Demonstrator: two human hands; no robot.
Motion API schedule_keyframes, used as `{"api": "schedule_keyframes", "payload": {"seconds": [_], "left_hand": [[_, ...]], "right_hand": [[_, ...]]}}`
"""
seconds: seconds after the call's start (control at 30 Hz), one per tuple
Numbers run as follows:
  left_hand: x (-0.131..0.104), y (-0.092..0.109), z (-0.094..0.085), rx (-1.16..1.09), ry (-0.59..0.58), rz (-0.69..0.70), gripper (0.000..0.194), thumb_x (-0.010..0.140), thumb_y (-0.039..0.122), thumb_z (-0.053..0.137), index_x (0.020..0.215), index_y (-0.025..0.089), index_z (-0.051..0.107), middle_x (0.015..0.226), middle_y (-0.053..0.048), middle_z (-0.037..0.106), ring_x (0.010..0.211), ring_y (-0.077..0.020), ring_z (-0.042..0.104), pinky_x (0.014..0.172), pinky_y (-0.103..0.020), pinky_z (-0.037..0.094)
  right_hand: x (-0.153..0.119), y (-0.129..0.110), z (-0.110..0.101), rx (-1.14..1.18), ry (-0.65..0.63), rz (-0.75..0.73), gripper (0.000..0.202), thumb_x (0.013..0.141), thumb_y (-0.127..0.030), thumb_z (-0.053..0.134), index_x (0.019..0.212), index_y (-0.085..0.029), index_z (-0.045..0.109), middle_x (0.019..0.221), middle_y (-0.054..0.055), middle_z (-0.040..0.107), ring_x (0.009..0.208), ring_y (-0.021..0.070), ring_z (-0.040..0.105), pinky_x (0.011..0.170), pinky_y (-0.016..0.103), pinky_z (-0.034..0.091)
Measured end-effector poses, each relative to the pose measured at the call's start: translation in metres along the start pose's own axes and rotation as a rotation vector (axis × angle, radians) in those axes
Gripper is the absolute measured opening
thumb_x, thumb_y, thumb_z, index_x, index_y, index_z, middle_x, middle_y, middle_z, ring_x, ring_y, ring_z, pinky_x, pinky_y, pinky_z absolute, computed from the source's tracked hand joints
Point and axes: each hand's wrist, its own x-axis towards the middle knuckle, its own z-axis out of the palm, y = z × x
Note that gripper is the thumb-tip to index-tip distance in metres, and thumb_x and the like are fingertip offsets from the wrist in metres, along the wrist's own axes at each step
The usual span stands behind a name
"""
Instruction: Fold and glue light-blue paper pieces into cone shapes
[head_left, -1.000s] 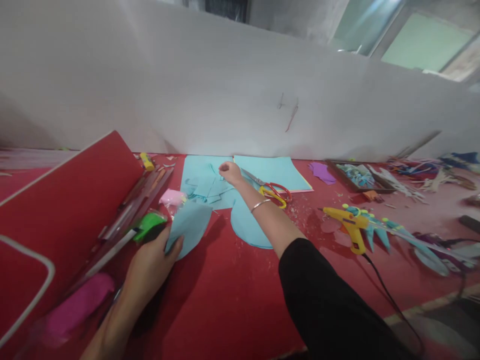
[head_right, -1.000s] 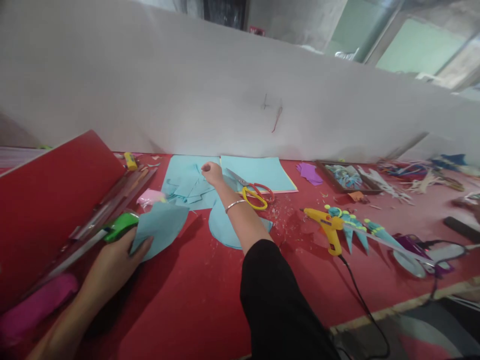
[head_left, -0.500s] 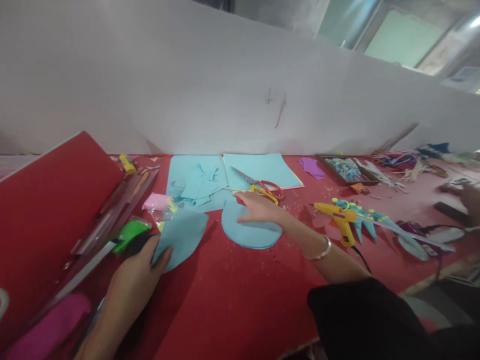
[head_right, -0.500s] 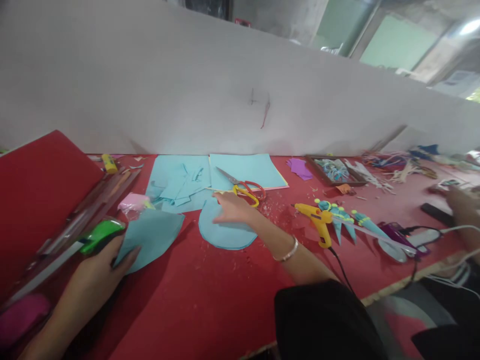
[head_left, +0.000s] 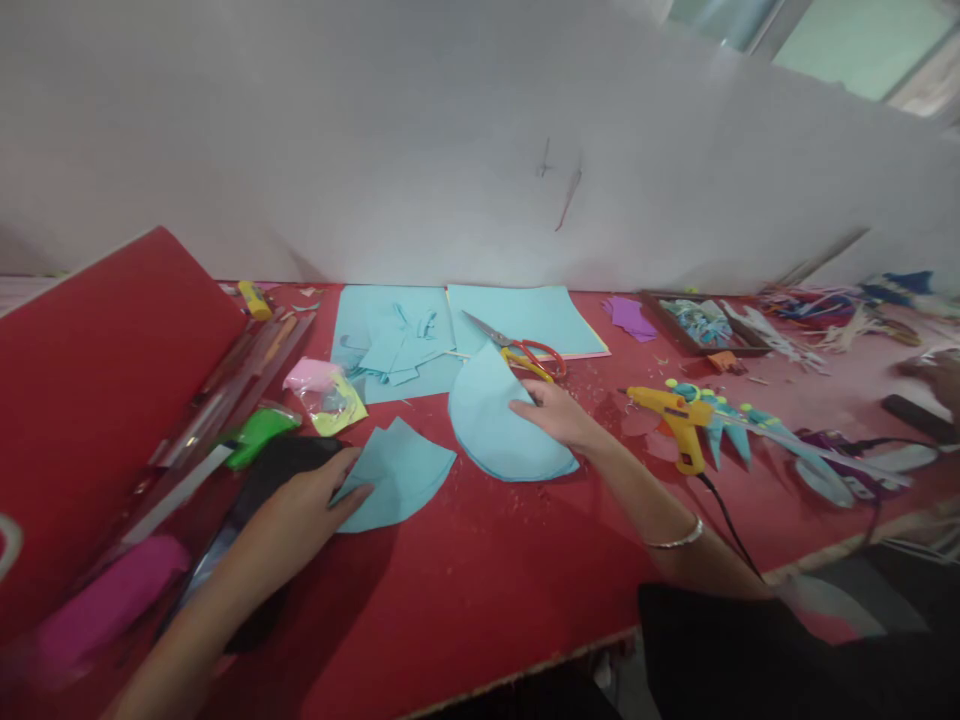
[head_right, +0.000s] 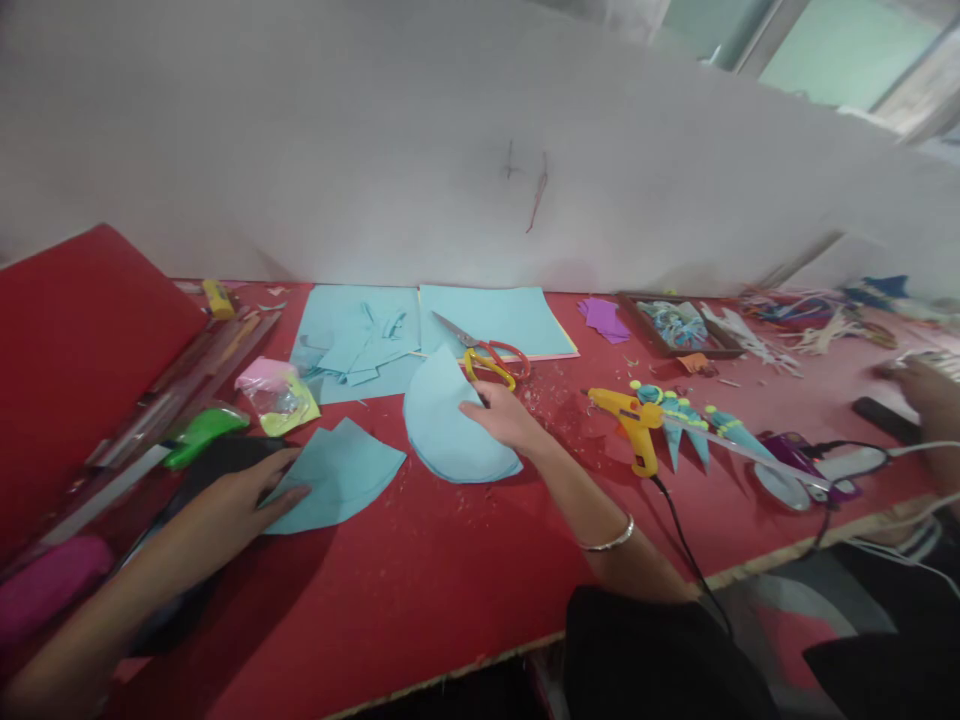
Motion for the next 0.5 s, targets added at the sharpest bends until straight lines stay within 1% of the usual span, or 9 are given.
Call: {"api": "schedule_keyframes", "payload": {"seconds": [0.07,0.13,0.2,0.27,0.3,0.33,0.37,0.43,0.5], "left_hand": [[0.005,0.002,-0.002,-0.016,-0.013,0.009,0.044,0.078,0.049,0.04,0.109,0.02,0.051,0.094,-0.009,0.069,0.087,-0.0282,0.064,0.069,-0.033,0.047],[0.012,0.006,-0.004,0.007,0.058,0.018,0.049,0.079,0.046,0.038,0.118,0.017,0.046,0.097,-0.012,0.067,0.09,-0.0299,0.064,0.072,-0.038,0.049],[0.017,0.014,-0.004,0.088,0.23,0.099,0.048,0.08,0.04,0.038,0.119,0.013,0.047,0.109,-0.016,0.062,0.102,-0.0318,0.058,0.083,-0.043,0.046],[0.02,0.024,-0.001,0.139,0.428,0.204,0.046,0.08,0.039,0.04,0.116,0.011,0.051,0.12,-0.018,0.055,0.115,-0.0331,0.048,0.096,-0.048,0.037],[0.02,0.03,0.002,0.105,0.475,0.241,0.046,0.08,0.041,0.042,0.114,0.011,0.052,0.122,-0.018,0.054,0.118,-0.0328,0.045,0.1,-0.048,0.033],[0.019,0.036,0.005,0.02,0.44,0.259,0.048,0.079,0.044,0.043,0.114,0.013,0.053,0.122,-0.016,0.054,0.119,-0.0317,0.044,0.101,-0.047,0.032],[0.018,0.042,0.009,-0.11,0.341,0.255,0.049,0.079,0.047,0.043,0.114,0.014,0.054,0.119,-0.014,0.057,0.116,-0.0303,0.047,0.099,-0.045,0.035],[0.015,0.052,0.017,-0.419,0.047,0.2,0.051,0.08,0.053,0.038,0.112,0.017,0.055,0.108,-0.011,0.064,0.104,-0.0271,0.056,0.091,-0.04,0.043],[0.012,0.059,0.024,-0.632,-0.127,0.111,0.049,0.081,0.055,0.036,0.104,0.018,0.059,0.091,-0.007,0.069,0.09,-0.0243,0.062,0.082,-0.036,0.048]], "right_hand": [[-0.006,-0.007,0.001,0.307,0.095,0.026,0.026,0.068,-0.032,0.062,0.09,-0.018,0.061,0.082,0.001,0.069,0.079,0.0198,0.063,0.073,0.033,0.048],[-0.012,-0.015,0.007,0.583,0.173,0.034,0.034,0.061,-0.033,0.069,0.091,-0.02,0.06,0.081,-0.001,0.07,0.078,0.0194,0.064,0.073,0.033,0.049],[-0.018,-0.02,0.017,0.758,0.224,0.036,0.038,0.055,-0.032,0.074,0.088,-0.02,0.061,0.079,0.0,0.07,0.077,0.0199,0.065,0.073,0.034,0.05],[-0.023,-0.02,0.029,0.85,0.277,0.054,0.035,0.053,-0.031,0.076,0.083,-0.019,0.062,0.078,0.002,0.07,0.076,0.0203,0.065,0.072,0.034,0.05],[-0.025,-0.019,0.034,0.878,0.301,0.072,0.033,0.053,-0.031,0.075,0.081,-0.019,0.062,0.078,0.002,0.071,0.076,0.0204,0.065,0.072,0.034,0.051],[-0.027,-0.016,0.039,0.892,0.322,0.095,0.032,0.053,-0.031,0.075,0.079,-0.018,0.062,0.078,0.003,0.071,0.075,0.0204,0.065,0.071,0.034,0.051],[-0.028,-0.013,0.044,0.892,0.338,0.118,0.031,0.054,-0.031,0.075,0.078,-0.018,0.062,0.078,0.003,0.071,0.075,0.0206,0.065,0.071,0.034,0.051],[-0.029,-0.007,0.05,0.838,0.348,0.155,0.03,0.056,-0.032,0.073,0.08,-0.017,0.062,0.077,0.004,0.071,0.075,0.0211,0.065,0.072,0.035,0.05],[-0.031,-0.002,0.054,0.703,0.336,0.144,0.027,0.06,-0.032,0.069,0.081,-0.017,0.063,0.078,0.004,0.071,0.076,0.0218,0.065,0.074,0.036,0.05]]}}
